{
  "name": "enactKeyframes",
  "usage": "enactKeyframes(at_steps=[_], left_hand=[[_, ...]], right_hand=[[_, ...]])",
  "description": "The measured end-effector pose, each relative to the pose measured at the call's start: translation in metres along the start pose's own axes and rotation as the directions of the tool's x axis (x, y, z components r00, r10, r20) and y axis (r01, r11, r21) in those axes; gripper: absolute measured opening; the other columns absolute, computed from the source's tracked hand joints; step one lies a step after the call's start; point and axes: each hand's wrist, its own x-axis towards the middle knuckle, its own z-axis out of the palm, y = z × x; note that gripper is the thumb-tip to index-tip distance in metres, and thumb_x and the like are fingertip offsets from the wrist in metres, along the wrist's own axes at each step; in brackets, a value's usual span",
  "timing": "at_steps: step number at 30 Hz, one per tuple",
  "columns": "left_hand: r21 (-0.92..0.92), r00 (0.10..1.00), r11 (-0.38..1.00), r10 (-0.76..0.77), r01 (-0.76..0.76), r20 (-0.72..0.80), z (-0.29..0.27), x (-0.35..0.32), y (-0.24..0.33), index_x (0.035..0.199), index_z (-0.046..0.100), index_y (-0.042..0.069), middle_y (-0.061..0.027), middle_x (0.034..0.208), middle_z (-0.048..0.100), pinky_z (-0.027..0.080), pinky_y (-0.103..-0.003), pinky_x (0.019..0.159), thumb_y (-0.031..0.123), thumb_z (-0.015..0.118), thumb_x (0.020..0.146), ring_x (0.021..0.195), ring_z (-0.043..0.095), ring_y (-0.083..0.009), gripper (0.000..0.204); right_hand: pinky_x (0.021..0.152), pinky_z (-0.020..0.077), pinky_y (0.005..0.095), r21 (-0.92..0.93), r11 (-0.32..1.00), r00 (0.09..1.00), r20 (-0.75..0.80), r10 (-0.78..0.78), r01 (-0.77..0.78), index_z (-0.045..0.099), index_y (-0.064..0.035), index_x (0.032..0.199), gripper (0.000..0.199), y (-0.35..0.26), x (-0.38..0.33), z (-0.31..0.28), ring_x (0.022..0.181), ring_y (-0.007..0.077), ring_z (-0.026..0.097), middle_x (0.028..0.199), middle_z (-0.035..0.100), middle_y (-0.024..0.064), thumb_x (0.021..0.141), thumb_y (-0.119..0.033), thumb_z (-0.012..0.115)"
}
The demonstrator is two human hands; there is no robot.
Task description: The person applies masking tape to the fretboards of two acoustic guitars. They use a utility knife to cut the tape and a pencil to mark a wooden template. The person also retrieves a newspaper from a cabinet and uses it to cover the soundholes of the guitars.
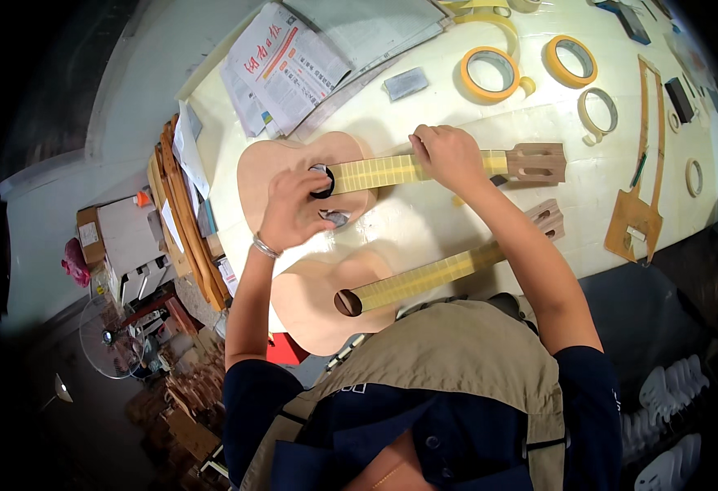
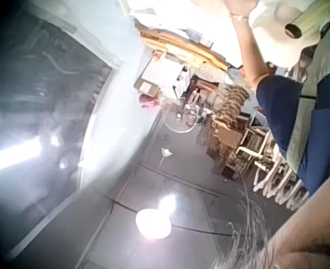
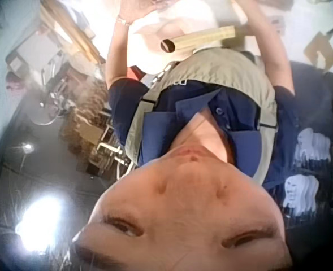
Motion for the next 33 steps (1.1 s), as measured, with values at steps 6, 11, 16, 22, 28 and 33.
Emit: enactKeyframes(at_steps=[6, 11, 16, 22, 28, 33], left_hand=[[-0.035, 0.958, 0.989, -0.148, 0.143, -0.244, 0.049, -0.014, -0.008, 0.09, 0.065, 0.006, -0.0071, 0.1, 0.059, 0.05, -0.036, 0.075, 0.006, 0.069, 0.068, 0.085, 0.06, -0.026, 0.022], [0.326, 0.901, 0.935, 0.017, 0.139, -0.434, 0.033, 0.006, -0.016, 0.075, 0.059, 0.011, -0.0014, 0.07, 0.06, 0.036, -0.036, 0.076, 0.006, 0.067, 0.069, 0.065, 0.055, -0.0186, 0.011], [0.254, 0.958, 0.964, -0.003, 0.079, -0.287, 0.037, 0.021, -0.011, 0.075, 0.058, 0.009, -0.0015, 0.072, 0.062, 0.035, -0.037, 0.079, 0.003, 0.062, 0.072, 0.067, 0.056, -0.0186, 0.007], [0.115, 0.996, 0.993, -0.042, 0.032, 0.082, 0.023, 0.012, -0.016, 0.082, 0.06, 0.003, -0.0054, 0.083, 0.065, 0.03, -0.04, 0.1, 0.003, 0.058, 0.076, 0.086, 0.061, -0.021, 0.007], [-0.656, 0.936, 0.718, -0.349, 0.232, -0.051, -0.009, 0.017, -0.043, 0.087, 0.065, -0.004, -0.006, 0.093, 0.066, 0.045, -0.035, 0.087, 0.007, 0.055, 0.084, 0.097, 0.062, -0.0196, 0.015], [-0.443, 0.778, 0.852, -0.472, 0.28, -0.416, -0.016, 0.082, -0.059, 0.102, 0.064, -0.002, -0.0091, 0.084, 0.068, 0.051, -0.032, 0.073, 0.017, 0.06, 0.086, 0.085, 0.064, -0.0207, 0.026]], right_hand=[[0.05, 0.044, 0.0371, 0.001, 1.0, 1.0, -0.018, -0.01, 0.01, 0.057, -0.0068, 0.071, 0.015, 0.001, 0.001, 0.0, 0.055, 0.0252, 0.055, 0.056, 0.055, 0.0085, 0.081, -0.016, 0.061], [0.051, 0.044, 0.0377, -0.006, 1.0, 1.0, -0.026, -0.015, 0.015, 0.057, -0.0064, 0.071, 0.015, -0.001, 0.002, -0.003, 0.055, 0.0253, 0.055, 0.057, 0.055, 0.0087, 0.081, -0.016, 0.061], [0.052, 0.0442, 0.0375, 0.0, 1.0, 1.0, -0.024, -0.011, 0.011, 0.056, -0.0064, 0.071, 0.014, -0.002, 0.001, -0.003, 0.056, 0.0252, 0.056, 0.058, 0.055, 0.0085, 0.081, -0.015, 0.061], [0.052, 0.0448, 0.0375, -0.006, 1.0, 1.0, -0.019, -0.005, 0.005, 0.057, -0.0062, 0.071, 0.014, -0.002, 0.001, -0.002, 0.057, 0.0255, 0.056, 0.058, 0.056, 0.0088, 0.081, -0.015, 0.061], [0.053, 0.044, 0.0382, 0.022, 1.0, 1.0, -0.011, -0.004, 0.005, 0.057, -0.0056, 0.073, 0.014, -0.001, 0.002, -0.003, 0.058, 0.0268, 0.055, 0.059, 0.056, 0.0095, 0.082, -0.016, 0.06], [0.053, 0.0435, 0.0394, 0.013, 1.0, 0.999, 0.027, 0.018, -0.019, 0.057, -0.0049, 0.074, 0.014, 0.0, 0.002, -0.004, 0.058, 0.0283, 0.055, 0.059, 0.055, 0.0102, 0.083, -0.015, 0.06]])
